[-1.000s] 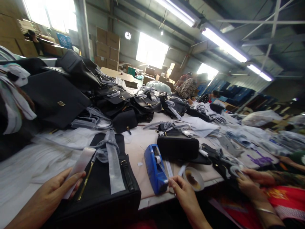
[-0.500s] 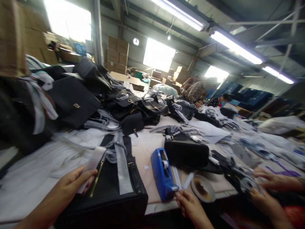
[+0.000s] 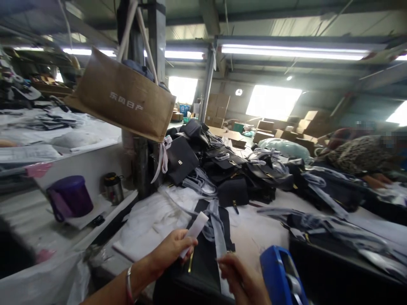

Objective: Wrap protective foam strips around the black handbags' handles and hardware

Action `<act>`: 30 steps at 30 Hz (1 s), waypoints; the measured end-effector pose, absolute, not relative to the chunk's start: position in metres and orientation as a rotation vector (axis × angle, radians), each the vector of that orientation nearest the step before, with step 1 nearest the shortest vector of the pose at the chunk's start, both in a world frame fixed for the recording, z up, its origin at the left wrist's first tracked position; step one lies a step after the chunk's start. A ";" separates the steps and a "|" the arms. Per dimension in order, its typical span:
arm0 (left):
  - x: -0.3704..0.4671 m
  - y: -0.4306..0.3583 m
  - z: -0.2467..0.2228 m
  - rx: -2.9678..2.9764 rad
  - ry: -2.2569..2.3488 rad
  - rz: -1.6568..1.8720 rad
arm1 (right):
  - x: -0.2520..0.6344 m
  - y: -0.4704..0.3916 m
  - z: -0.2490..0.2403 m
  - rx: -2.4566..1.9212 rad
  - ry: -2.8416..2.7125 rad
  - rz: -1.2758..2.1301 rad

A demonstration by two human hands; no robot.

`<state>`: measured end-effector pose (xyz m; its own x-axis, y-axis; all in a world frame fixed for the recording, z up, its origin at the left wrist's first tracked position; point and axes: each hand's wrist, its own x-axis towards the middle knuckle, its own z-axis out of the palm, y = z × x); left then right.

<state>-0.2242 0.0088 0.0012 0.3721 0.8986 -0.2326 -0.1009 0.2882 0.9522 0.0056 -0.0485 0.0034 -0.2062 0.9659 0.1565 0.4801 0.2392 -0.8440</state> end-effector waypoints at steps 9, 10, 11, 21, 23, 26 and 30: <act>-0.227 0.009 -0.003 1.157 0.895 0.831 | -0.059 0.009 0.013 -1.063 -1.983 0.914; -0.227 0.009 -0.003 1.153 0.901 0.823 | -0.058 0.010 0.011 -1.070 -2.004 0.880; -0.227 0.009 -0.003 1.149 0.906 0.817 | -0.058 0.009 0.011 -1.075 -2.021 0.856; -0.230 0.010 -0.009 1.165 0.861 0.804 | -0.060 0.009 0.011 -1.178 -1.904 1.008; -0.230 0.010 -0.011 1.176 0.851 0.807 | -0.059 0.011 0.010 -1.180 -1.883 1.049; -0.230 0.009 -0.016 1.216 0.844 0.809 | -0.058 0.013 0.011 -1.144 -1.833 1.147; -0.229 0.009 -0.016 1.246 0.871 0.807 | -0.058 0.012 0.012 -1.112 -1.743 1.232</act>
<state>-0.2295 0.0088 -0.0164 0.4526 0.8849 -0.1099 -0.0421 0.1443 0.9886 -0.0585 0.0125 0.0118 -0.3700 0.9261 0.0739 0.2397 0.1720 -0.9555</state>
